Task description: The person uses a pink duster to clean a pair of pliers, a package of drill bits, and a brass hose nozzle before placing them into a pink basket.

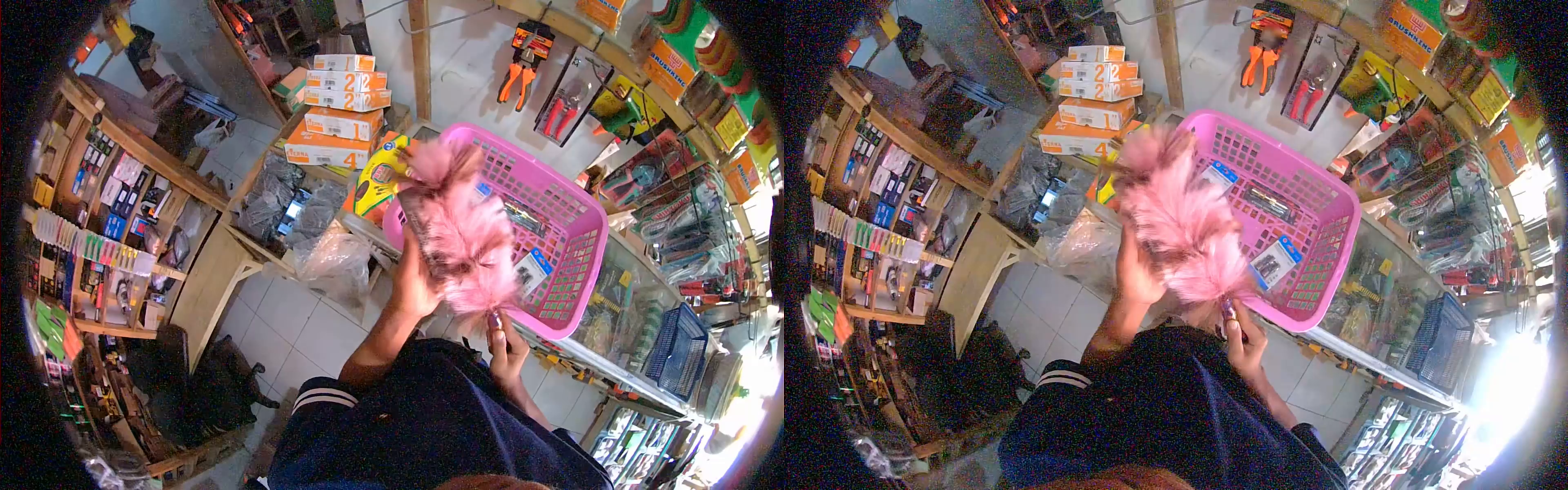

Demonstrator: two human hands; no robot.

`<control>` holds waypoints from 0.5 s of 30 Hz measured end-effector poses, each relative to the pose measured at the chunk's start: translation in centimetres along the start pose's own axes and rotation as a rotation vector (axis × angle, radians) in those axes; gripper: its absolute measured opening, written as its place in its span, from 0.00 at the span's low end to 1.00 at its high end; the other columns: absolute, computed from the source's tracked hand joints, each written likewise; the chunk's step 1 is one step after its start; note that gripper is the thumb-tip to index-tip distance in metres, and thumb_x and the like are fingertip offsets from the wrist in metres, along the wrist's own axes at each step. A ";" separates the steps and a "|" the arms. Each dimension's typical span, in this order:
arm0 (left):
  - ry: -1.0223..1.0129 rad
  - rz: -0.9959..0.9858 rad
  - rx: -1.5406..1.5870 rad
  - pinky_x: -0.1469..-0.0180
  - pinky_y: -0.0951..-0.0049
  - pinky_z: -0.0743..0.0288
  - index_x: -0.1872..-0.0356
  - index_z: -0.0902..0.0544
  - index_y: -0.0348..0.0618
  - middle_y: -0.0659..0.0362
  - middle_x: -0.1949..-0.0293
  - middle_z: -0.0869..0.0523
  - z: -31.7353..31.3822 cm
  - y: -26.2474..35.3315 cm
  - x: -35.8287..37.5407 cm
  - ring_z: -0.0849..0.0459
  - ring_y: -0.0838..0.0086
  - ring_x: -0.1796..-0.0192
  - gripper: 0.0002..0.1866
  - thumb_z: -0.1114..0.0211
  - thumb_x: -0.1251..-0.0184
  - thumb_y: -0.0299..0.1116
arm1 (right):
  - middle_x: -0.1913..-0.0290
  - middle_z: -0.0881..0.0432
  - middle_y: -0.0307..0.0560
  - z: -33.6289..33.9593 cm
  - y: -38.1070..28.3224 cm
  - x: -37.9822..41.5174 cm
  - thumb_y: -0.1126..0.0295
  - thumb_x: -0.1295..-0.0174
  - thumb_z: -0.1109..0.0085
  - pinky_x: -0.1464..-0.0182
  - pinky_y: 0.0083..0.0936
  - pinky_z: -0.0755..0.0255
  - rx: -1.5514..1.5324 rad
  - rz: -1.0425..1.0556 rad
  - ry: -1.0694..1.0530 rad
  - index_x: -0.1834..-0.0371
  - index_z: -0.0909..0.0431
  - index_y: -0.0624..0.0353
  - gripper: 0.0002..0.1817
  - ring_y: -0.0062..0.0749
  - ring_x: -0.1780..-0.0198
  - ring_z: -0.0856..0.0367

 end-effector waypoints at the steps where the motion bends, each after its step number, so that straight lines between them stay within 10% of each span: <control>1: 0.560 -0.106 -0.304 0.64 0.73 0.29 0.51 0.25 0.59 0.73 0.67 0.25 -3.5 0.4 0.6 0.27 0.81 0.67 0.18 0.54 0.23 0.57 | 0.55 0.14 0.53 0.0 0.2 0.1 0.69 0.31 0.46 0.49 0.27 0.27 -0.001 0.010 -0.018 0.39 0.26 0.73 0.21 0.30 0.54 0.18; 2: 0.021 0.023 -0.019 0.55 0.67 0.27 0.44 0.26 0.57 0.68 0.59 0.22 -0.8 0.8 -0.3 0.23 0.76 0.58 0.21 0.55 0.23 0.57 | 0.55 0.14 0.53 0.0 0.8 0.3 0.69 0.31 0.46 0.49 0.27 0.27 -0.002 0.020 -0.039 0.39 0.26 0.73 0.22 0.30 0.54 0.18; 5: 0.029 -0.107 -0.205 0.26 0.52 0.44 0.26 0.41 0.42 0.49 0.28 0.34 -2.3 3.6 -0.8 0.35 0.55 0.27 0.34 0.63 0.22 0.57 | 0.55 0.15 0.53 0.6 3.0 1.3 0.67 0.31 0.44 0.48 0.28 0.27 0.009 0.050 -0.084 0.41 0.25 0.73 0.22 0.31 0.53 0.18; 11: 0.156 -0.116 -0.280 0.33 0.56 0.30 0.30 0.34 0.47 0.58 0.36 0.24 0.9 1.7 0.5 0.24 0.64 0.36 0.32 0.59 0.23 0.58 | 0.54 0.15 0.48 -0.1 0.2 0.4 0.69 0.30 0.46 0.49 0.25 0.27 -0.094 -0.068 -0.059 0.40 0.25 0.72 0.20 0.27 0.55 0.20; 15: -0.246 0.043 0.311 0.32 0.55 0.33 0.28 0.38 0.47 0.56 0.34 0.28 0.7 1.9 -0.1 0.27 0.64 0.34 0.34 0.60 0.23 0.60 | 0.65 0.22 0.37 -0.5 -1.4 -0.5 0.69 0.29 0.48 0.62 0.17 0.33 -0.130 -0.047 -0.108 0.38 0.26 0.69 0.20 0.16 0.66 0.29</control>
Point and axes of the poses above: each hand's wrist, its own x-axis away from the middle knuckle, its own z-axis out of the back of the hand, y = z × x, the point moved 3 cm from there along -x, towards the middle knuckle
